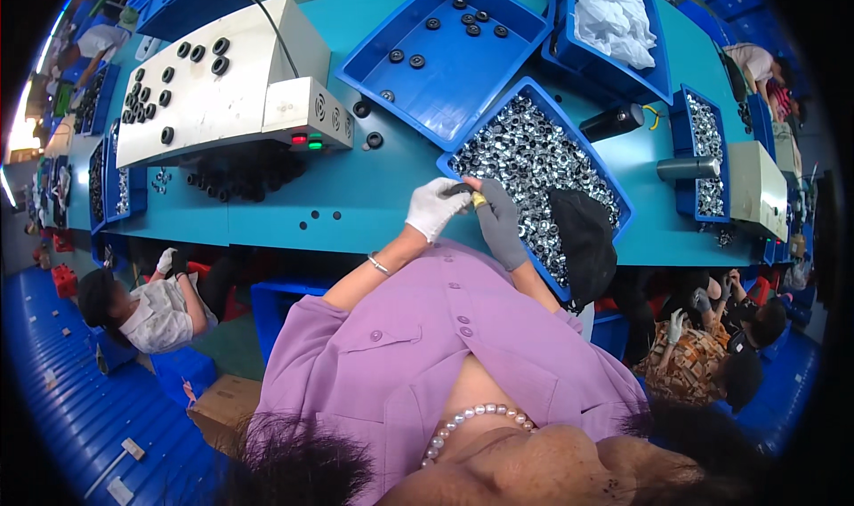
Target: The person assembles components by picking black rings and small metal parts from containers, inserting the metal pieces into the rings by hand, and placing the assembled parts into a blue tray.
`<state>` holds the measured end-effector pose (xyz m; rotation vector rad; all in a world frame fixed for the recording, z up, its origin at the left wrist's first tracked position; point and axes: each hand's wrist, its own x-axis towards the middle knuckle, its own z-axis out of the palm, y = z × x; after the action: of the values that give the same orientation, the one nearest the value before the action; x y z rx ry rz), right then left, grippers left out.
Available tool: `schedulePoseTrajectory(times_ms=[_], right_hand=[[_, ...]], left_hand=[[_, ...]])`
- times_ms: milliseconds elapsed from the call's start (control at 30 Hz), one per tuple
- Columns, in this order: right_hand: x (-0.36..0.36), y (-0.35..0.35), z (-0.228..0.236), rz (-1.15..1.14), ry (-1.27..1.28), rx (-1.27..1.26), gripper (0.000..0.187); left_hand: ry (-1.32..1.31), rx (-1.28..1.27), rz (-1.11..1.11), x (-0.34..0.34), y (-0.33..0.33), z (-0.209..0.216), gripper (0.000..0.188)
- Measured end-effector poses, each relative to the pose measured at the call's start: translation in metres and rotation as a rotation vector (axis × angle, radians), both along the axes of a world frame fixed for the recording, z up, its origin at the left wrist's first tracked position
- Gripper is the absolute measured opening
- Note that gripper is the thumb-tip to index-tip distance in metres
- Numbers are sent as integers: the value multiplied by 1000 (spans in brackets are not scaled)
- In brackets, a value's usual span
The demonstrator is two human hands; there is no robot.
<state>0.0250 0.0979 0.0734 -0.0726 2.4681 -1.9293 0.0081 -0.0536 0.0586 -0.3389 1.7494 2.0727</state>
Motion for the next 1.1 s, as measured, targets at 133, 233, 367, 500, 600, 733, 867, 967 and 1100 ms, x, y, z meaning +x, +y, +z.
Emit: schedulePoseTrajectory(times_ms=[133, 233, 367, 500, 600, 733, 867, 967, 1100], right_hand=[[1, 0, -8, 80, -23, 70, 38], [8, -10, -12, 14, -3, 120, 38], [17, -15, -19, 8, -23, 165, 40], [16, -13, -27, 14, -341, -223, 27], [11, -13, -29, -99, -519, -593, 32], [15, -13, -29, -111, -539, -656, 31], [18, -13, -38, -86, -520, -619, 32], [18, -16, -29, -79, -531, -538, 31], [17, -13, -20, -11, -324, -101, 30]], left_hand=[[135, -253, 23, 7, 1, -15, 16], [223, -427, 17, 10, -2, -20, 13], [86, -420, -56, 8, -11, -14, 12], [-110, -117, -48, 7, -18, -12, 19], [-267, 177, 42, 8, -22, -9, 31], [-387, 394, 167, 11, -19, -4, 36], [-281, 112, 30, 15, -17, -11, 31], [-285, 83, -5, 14, -18, -7, 25], [-201, -29, -35, 9, -18, -10, 19]])
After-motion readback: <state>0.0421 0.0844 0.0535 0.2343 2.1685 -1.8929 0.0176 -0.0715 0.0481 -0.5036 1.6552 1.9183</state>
